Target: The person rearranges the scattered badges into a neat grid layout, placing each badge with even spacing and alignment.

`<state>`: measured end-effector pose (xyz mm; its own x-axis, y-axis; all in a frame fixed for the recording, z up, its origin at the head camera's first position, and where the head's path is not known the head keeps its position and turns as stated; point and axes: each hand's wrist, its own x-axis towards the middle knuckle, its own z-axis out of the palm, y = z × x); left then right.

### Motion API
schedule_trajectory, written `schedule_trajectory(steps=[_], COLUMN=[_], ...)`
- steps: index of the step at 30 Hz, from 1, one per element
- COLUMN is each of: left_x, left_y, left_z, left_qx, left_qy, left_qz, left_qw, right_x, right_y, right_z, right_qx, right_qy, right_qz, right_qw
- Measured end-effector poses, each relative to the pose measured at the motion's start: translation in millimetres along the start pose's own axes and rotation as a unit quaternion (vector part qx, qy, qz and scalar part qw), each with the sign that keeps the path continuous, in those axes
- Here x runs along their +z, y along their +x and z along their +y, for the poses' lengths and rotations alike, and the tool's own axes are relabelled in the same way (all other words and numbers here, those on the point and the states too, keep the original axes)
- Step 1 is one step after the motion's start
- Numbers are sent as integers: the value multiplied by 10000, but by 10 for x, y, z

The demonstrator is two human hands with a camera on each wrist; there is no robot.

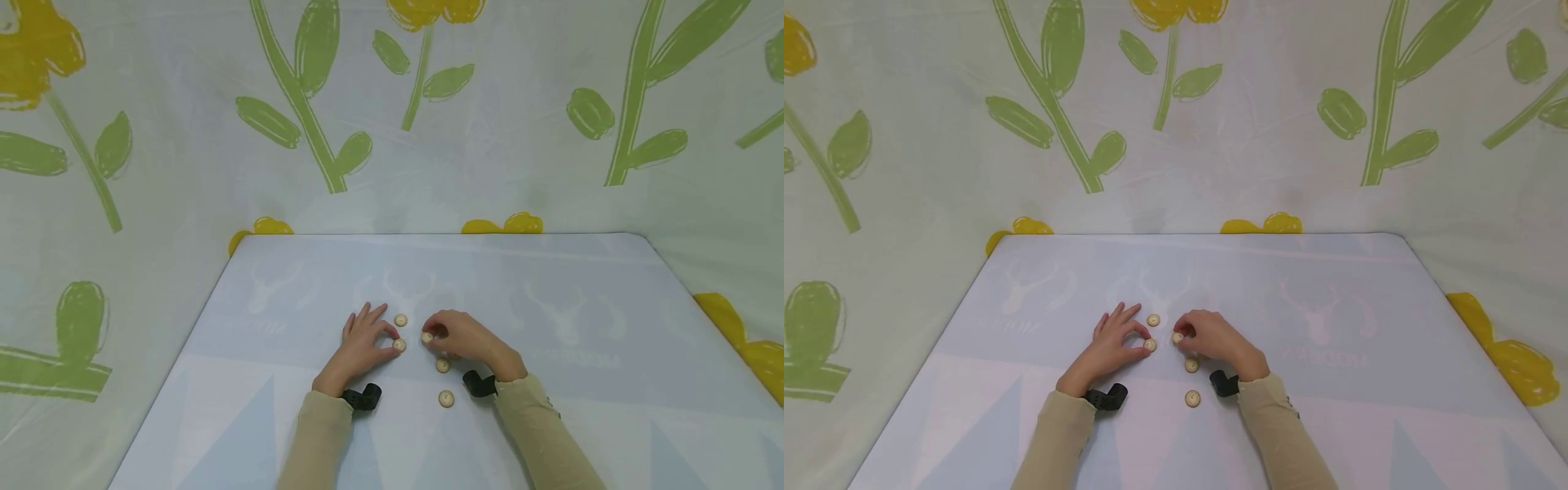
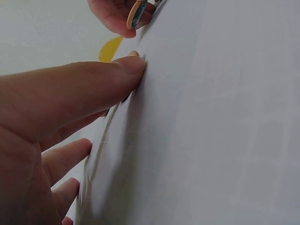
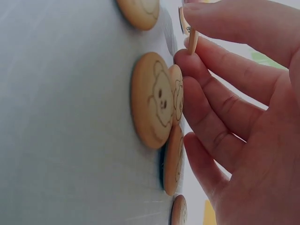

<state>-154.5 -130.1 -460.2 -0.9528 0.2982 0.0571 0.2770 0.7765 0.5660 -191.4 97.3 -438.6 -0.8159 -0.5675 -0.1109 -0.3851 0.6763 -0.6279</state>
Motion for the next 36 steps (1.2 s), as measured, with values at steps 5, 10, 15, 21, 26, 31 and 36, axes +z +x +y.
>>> schedule_trajectory(steps=[5,10,15,21,26,31,36], left_x=[5,14,25,22,14,6,-7], left_y=[5,23,39,37,31,29,20], left_z=[-6,-7,-13,-9,-6,-14,-22], left_qx=[-44,5,-15,-42,-55,-83,-80], left_qy=[6,-20,11,21,31,27,0], left_qz=[-35,-46,-79,-143,-136,-149,-190], left_qw=[10000,10000,10000,9999,9999,9999,9998], right_x=[-1,-35,-71,-84,-114,-134,-143], right_y=[4,-10,-24,-17,3,81,179], right_z=[13,19,66,130,113,100,118], right_qx=[-45,86,308,390,474,424,210], right_qy=[-71,-43,105,268,375,28,-232], right_qz=[22,0,-34,-71,-95,34,121], right_qw=[10000,10000,9995,9989,9981,9991,9994])
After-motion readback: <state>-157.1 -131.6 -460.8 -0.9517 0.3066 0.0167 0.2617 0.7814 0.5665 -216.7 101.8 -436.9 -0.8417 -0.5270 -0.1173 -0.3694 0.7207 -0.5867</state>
